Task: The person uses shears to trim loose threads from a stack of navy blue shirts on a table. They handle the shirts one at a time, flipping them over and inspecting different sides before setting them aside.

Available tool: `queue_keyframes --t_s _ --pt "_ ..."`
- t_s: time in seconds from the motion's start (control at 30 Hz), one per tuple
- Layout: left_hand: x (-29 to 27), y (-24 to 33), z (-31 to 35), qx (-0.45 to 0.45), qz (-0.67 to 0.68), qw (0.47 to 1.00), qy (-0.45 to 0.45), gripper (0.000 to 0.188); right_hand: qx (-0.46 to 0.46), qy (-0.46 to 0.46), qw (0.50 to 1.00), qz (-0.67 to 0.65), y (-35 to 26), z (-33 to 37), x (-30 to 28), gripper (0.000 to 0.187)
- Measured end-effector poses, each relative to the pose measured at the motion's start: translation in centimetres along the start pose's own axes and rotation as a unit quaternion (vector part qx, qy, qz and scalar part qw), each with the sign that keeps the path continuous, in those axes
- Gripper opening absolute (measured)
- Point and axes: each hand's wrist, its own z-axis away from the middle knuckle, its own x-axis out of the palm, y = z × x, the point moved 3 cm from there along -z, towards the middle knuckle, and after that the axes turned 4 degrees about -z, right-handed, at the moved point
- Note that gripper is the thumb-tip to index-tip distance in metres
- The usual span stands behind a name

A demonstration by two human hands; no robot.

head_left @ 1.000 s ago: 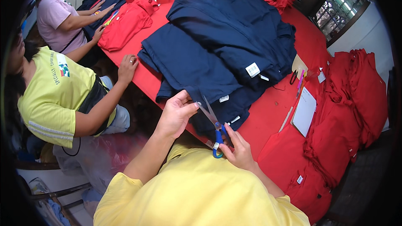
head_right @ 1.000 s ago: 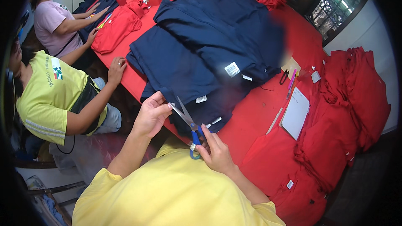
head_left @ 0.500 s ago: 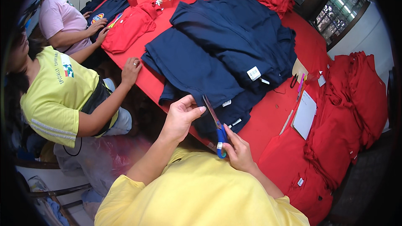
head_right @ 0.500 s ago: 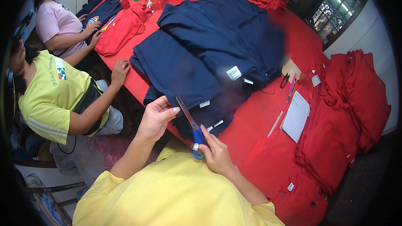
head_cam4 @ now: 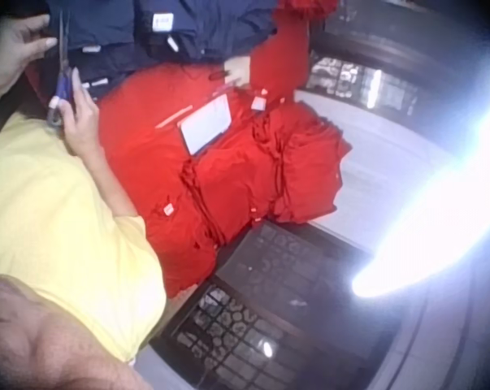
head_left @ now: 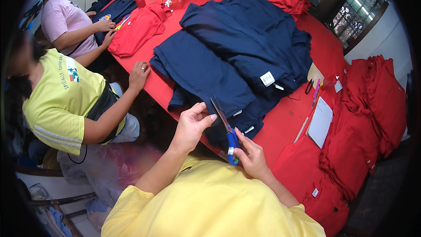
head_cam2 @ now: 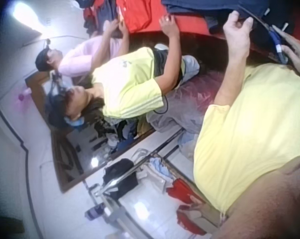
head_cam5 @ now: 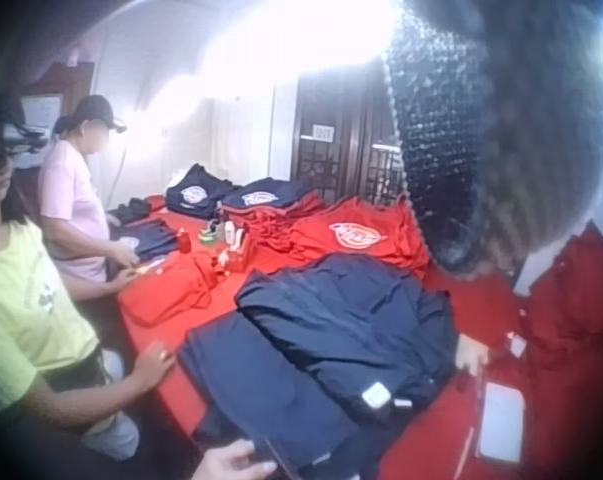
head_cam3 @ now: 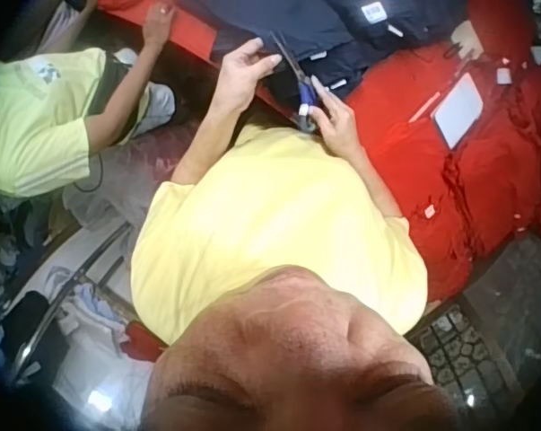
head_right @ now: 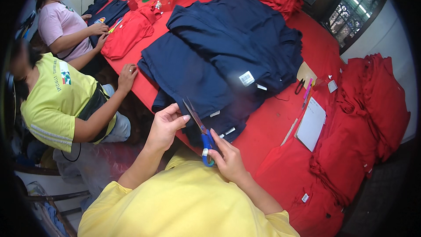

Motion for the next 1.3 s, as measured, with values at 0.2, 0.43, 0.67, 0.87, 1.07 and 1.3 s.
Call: queue_keyframes --t_s 0.2,0.43,0.67,0.87,1.07,1.3 --pt "-0.3 -0.1 0.1 -0.016 0.001 1.0 -0.007 0.04 0.103 -0.025 0.993 -0.051 0.4 0.2 -0.2 0.05" --pt "0.3 0.5 0.4 -0.019 -0.023 0.999 -0.018 0.048 0.06 -0.02 0.995 -0.072 0.8 -1.6 0.1 0.05" --pt "-2.5 -1.1 -1.4 0.01 0.001 1.0 0.019 0.035 0.094 -0.044 0.988 -0.116 1.5 -1.7 0.3 0.052" --pt "-1.2 1.0 -1.2 -0.021 -0.045 0.999 -0.019 0.045 0.057 -0.056 0.989 -0.128 1.0 -3.7 0.6 0.053" --pt "-3.1 -0.5 -2.7 -0.017 0.022 1.0 0.006 0.04 0.188 -0.089 0.949 -0.237 1.5 -4.2 0.8 0.052" --pt "-3.6 0.3 -3.4 -0.013 -0.034 0.999 -0.02 0.043 0.055 -0.063 0.987 -0.135 1.5 -5.8 1.4 0.05"
